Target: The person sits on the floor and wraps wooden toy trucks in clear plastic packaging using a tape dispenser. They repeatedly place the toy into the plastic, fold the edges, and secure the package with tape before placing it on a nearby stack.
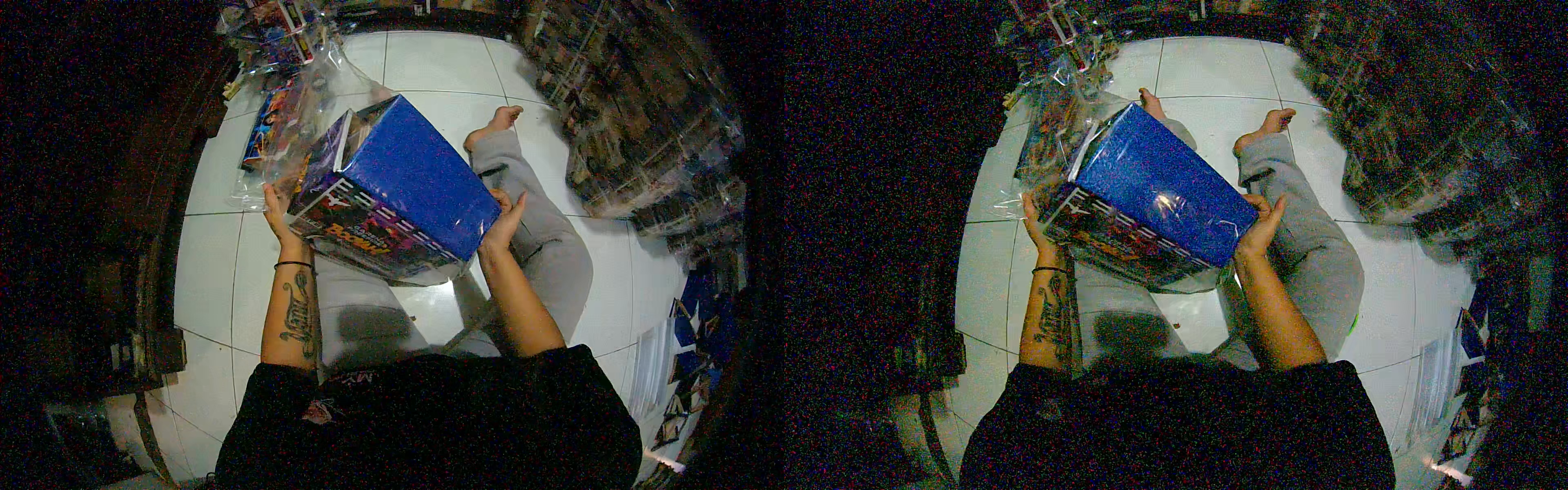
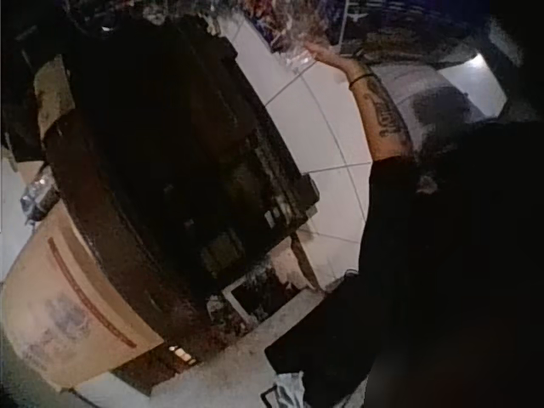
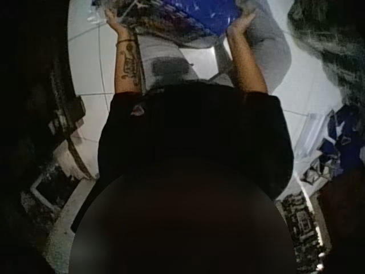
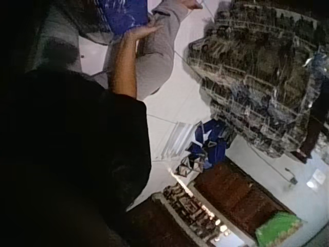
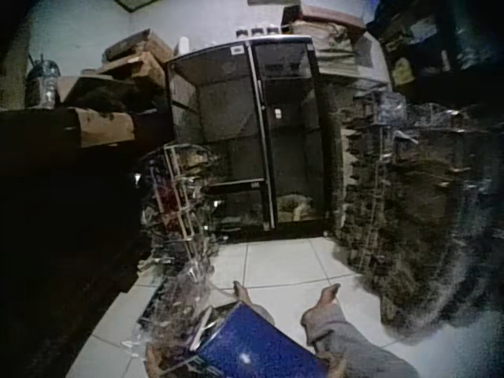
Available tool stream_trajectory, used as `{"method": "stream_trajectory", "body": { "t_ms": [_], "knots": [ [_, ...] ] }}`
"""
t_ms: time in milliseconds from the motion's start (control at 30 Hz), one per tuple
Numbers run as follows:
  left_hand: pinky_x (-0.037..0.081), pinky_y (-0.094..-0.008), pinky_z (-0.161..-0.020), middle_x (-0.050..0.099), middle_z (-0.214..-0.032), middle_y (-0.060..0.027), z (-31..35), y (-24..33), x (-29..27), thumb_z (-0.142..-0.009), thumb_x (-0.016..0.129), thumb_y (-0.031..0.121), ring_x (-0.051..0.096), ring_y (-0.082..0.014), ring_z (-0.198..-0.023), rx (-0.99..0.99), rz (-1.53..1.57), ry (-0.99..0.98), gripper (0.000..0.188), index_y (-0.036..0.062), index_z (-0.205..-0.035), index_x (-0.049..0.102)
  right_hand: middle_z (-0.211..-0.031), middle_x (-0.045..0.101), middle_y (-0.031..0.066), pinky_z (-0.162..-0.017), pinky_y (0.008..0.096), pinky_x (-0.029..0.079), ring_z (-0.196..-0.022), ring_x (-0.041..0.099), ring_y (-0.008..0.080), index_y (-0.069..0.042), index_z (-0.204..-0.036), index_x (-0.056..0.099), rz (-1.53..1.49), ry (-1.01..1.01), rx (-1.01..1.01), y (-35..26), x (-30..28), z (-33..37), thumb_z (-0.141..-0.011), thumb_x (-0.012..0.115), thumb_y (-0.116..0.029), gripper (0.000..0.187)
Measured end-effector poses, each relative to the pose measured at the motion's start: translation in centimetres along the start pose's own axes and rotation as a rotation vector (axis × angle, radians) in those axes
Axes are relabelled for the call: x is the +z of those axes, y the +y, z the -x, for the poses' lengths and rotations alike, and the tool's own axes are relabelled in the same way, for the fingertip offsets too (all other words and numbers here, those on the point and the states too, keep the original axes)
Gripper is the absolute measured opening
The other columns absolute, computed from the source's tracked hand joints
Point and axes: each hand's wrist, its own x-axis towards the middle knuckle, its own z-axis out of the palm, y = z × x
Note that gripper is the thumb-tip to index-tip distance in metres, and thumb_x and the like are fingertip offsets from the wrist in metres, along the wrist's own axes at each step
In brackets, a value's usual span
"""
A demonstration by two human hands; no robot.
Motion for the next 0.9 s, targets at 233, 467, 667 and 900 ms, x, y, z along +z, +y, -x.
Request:
{"method": "stream_trajectory", "body": {
  "t_ms": [233,467,667,900],
  "knots": [
    [0.050,-0.0304,-0.074,0.060,-0.097,-0.0073,0.0,-0.6,0.2,-0.089,0.054,0.048,0.059,-0.0184,-0.084,-0.006,0.022,0.007,0.047,0.0031,-0.100,0.061,-0.071,0.054,0.0049,-0.078,0.0316,0.039,-0.072,0.050,0.0194,-0.011,-0.066,0.050,-0.120,-0.091,-0.057,0.0,0.0,0.3,-0.092,0.028,-0.061,0.061],
    [0.051,-0.0336,-0.079,0.062,-0.105,-0.0098,0.6,-0.1,0.7,-0.090,0.051,0.048,0.061,-0.0224,-0.088,-0.070,0.037,-0.075,0.051,0.0019,-0.111,0.059,-0.080,0.060,0.0143,-0.071,0.0397,0.041,-0.076,0.056,0.0269,-0.001,-0.079,0.059,1.106,0.055,-0.247,-1.8,-3.4,-1.0,-0.096,0.027,-0.052,0.063],
    [0.041,-0.0353,-0.097,0.058,-0.118,-0.0118,5.4,3.6,6.7,-0.097,0.036,0.036,0.054,-0.0252,-0.110,0.058,-0.074,-0.189,0.046,-0.0004,-0.121,0.054,-0.101,0.059,0.0208,-0.079,0.0391,0.043,-0.089,0.057,0.0307,0.001,-0.102,0.057,0.936,0.176,-0.858,-8.9,-0.4,1.7,-0.092,0.050,-0.031,0.035],
    [0.022,-0.0463,-0.109,0.043,-0.137,-0.0202,15.1,5.3,20.2,-0.099,0.026,0.028,0.036,-0.0315,-0.130,0.859,-0.865,-0.895,0.046,0.0026,-0.134,0.043,-0.131,0.045,0.0178,-0.102,0.0480,0.030,-0.123,0.039,0.0356,-0.005,-0.124,0.050,1.728,-0.717,-1.335,-19.5,9.1,11.5,-0.053,0.078,-0.057,0.092]
  ]
}}
